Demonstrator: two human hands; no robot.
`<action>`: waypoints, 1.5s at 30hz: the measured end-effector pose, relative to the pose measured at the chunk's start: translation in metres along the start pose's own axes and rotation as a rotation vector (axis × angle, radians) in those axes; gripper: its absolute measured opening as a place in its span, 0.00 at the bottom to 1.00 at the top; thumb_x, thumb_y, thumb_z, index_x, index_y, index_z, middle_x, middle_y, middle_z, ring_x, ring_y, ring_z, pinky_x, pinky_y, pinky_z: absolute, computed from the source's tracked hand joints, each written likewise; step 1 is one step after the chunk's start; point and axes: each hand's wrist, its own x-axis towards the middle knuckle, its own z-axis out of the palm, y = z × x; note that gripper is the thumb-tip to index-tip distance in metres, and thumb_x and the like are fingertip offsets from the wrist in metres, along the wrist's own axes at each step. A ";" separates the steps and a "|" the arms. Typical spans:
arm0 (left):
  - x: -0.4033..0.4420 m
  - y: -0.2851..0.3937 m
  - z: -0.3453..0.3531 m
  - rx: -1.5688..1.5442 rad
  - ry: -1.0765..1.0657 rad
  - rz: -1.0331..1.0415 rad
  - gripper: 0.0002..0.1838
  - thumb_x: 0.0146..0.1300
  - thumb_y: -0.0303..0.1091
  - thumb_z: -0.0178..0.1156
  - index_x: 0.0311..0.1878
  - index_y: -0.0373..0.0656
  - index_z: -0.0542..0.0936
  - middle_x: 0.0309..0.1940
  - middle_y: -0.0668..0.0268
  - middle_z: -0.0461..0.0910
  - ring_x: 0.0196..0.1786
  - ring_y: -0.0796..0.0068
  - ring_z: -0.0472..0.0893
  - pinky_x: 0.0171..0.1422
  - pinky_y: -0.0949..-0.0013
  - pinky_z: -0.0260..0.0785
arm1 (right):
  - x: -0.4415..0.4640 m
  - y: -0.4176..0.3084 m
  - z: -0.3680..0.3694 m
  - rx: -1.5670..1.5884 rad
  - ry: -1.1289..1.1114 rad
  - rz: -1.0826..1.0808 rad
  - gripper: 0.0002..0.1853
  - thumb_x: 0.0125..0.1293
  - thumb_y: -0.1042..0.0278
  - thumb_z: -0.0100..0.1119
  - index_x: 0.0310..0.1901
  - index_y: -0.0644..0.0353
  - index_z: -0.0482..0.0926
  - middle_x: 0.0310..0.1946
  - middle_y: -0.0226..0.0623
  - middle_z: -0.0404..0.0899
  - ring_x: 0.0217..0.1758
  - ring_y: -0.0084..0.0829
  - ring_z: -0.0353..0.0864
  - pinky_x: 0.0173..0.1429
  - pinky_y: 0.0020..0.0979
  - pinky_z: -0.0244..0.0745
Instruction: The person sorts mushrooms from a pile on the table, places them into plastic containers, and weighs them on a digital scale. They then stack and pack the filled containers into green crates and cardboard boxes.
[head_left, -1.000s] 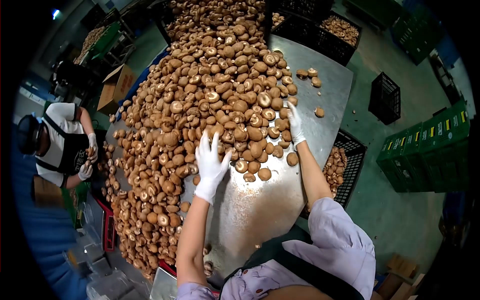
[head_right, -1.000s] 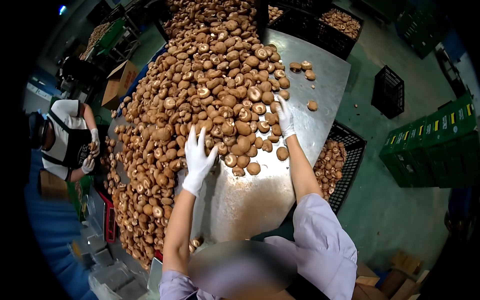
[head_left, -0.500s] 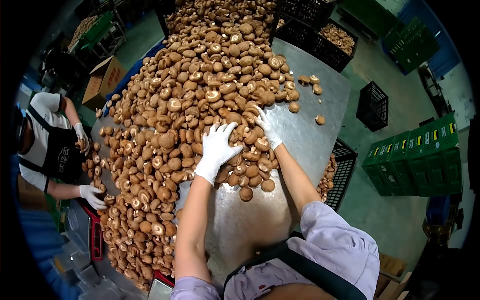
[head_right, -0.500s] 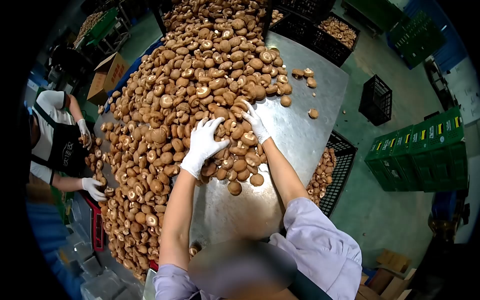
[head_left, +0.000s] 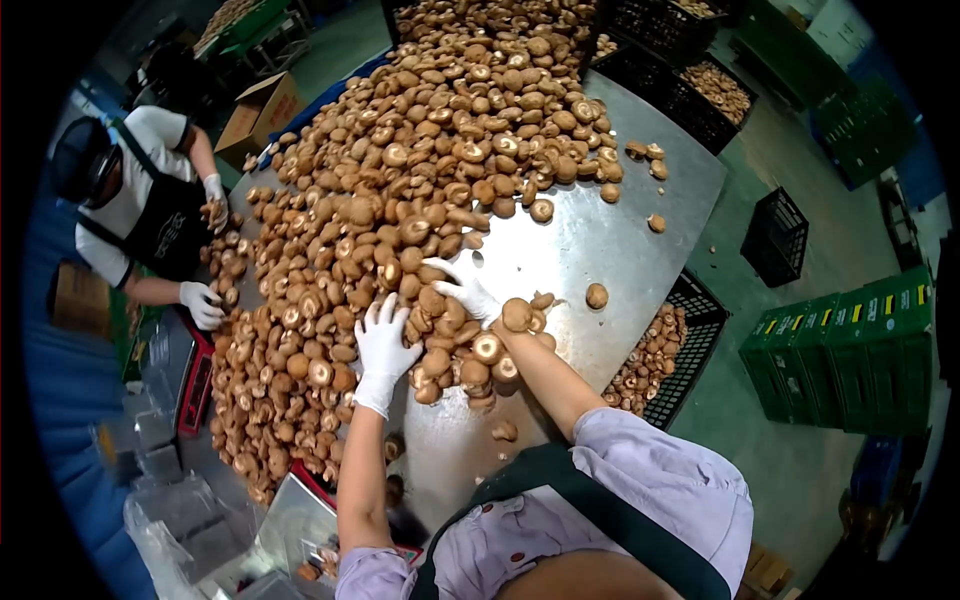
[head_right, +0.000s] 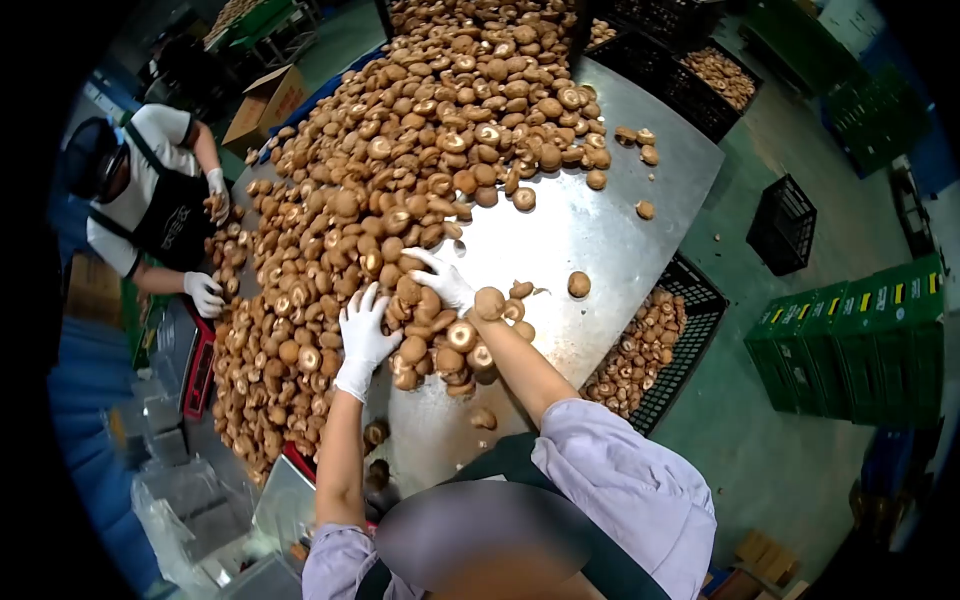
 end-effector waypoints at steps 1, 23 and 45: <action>-0.017 -0.011 0.008 -0.025 0.094 -0.062 0.35 0.41 0.46 0.69 0.57 0.50 0.73 0.67 0.64 0.62 0.66 0.55 0.62 0.68 0.41 0.51 | 0.004 0.004 0.018 -0.144 -0.060 -0.055 0.26 0.64 0.58 0.56 0.64 0.49 0.68 0.67 0.47 0.61 0.72 0.44 0.56 0.72 0.38 0.53; -0.272 0.091 0.072 -0.295 0.243 -0.433 0.43 0.49 0.50 0.67 0.68 0.47 0.64 0.69 0.47 0.55 0.72 0.47 0.53 0.71 0.37 0.39 | -0.152 0.004 -0.201 -0.767 0.694 0.058 0.21 0.69 0.57 0.51 0.57 0.60 0.74 0.52 0.41 0.79 0.55 0.32 0.77 0.59 0.31 0.68; -0.167 -0.051 0.024 0.180 0.257 -0.418 0.18 0.55 0.50 0.61 0.45 0.51 0.82 0.67 0.67 0.64 0.70 0.57 0.59 0.72 0.38 0.40 | -0.004 -0.036 0.092 -0.533 -0.475 -0.268 0.25 0.60 0.50 0.57 0.56 0.54 0.75 0.63 0.46 0.68 0.66 0.44 0.65 0.70 0.38 0.59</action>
